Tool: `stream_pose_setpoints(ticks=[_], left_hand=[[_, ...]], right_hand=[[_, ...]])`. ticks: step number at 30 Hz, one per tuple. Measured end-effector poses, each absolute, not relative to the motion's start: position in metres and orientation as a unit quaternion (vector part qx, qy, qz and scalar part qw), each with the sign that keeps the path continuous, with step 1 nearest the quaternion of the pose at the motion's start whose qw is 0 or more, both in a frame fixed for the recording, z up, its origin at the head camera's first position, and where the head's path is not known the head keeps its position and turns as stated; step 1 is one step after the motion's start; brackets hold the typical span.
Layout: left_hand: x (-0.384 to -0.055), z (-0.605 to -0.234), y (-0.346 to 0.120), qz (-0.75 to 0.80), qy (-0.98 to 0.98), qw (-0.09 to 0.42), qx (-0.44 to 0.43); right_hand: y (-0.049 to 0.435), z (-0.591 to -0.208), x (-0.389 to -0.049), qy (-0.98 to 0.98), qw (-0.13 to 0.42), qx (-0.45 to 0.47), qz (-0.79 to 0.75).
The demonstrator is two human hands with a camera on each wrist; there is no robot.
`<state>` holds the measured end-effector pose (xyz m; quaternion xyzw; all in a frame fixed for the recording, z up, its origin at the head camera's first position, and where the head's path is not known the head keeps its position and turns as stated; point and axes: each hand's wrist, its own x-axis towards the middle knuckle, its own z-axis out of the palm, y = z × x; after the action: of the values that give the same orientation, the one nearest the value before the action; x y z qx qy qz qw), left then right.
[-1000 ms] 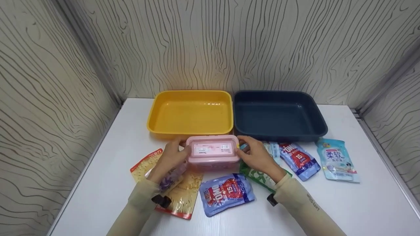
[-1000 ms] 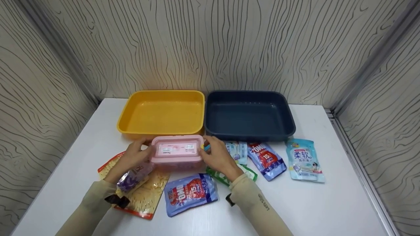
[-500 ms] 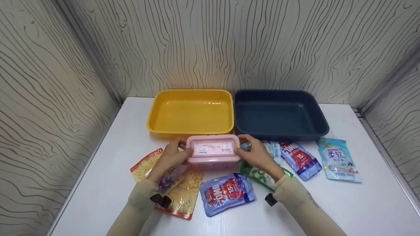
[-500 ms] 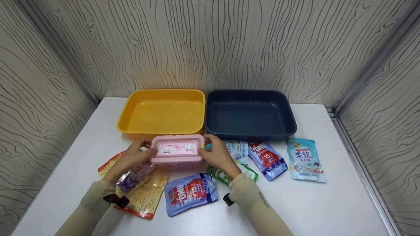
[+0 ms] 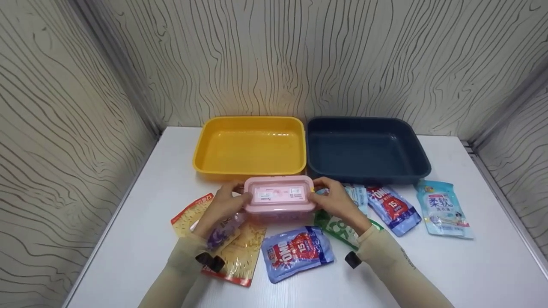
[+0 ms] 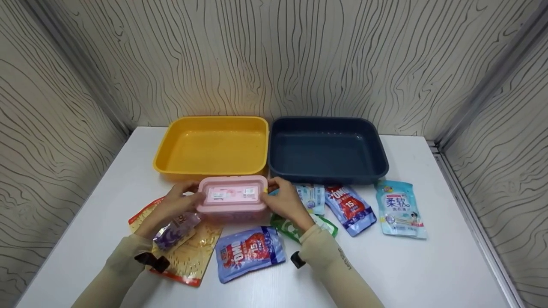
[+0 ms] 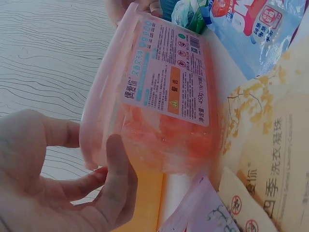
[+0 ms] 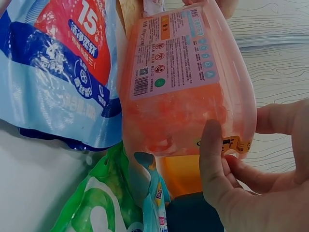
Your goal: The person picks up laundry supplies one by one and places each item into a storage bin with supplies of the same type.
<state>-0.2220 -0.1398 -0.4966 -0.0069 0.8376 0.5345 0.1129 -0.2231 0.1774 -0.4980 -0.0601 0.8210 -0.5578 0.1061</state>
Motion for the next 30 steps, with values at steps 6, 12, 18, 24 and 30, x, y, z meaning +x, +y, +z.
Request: stream_pose_setpoints(ticks=[6, 12, 18, 24, 30], left_hand=[[-0.221, -0.493, -0.138, 0.538, 0.834, 0.124, -0.018], [-0.222, -0.490, -0.138, 0.516, 0.847, 0.122, -0.031], [-0.223, -0.485, -0.140, 0.506, 0.856, 0.100, -0.027], [-0.225, -0.479, -0.143, 0.511, 0.856, 0.077, 0.003], [-0.225, -0.473, -0.146, 0.522, 0.850, 0.071, 0.010]], right_hand=[[0.177, -0.497, -0.224, 0.829, 0.101, -0.047, -0.548], [0.175, -0.493, -0.222, 0.834, 0.103, -0.035, -0.541], [0.173, -0.487, -0.222, 0.834, 0.105, -0.028, -0.540], [0.172, -0.482, -0.222, 0.832, 0.090, -0.050, -0.544], [0.170, -0.477, -0.223, 0.823, 0.087, -0.059, -0.559]])
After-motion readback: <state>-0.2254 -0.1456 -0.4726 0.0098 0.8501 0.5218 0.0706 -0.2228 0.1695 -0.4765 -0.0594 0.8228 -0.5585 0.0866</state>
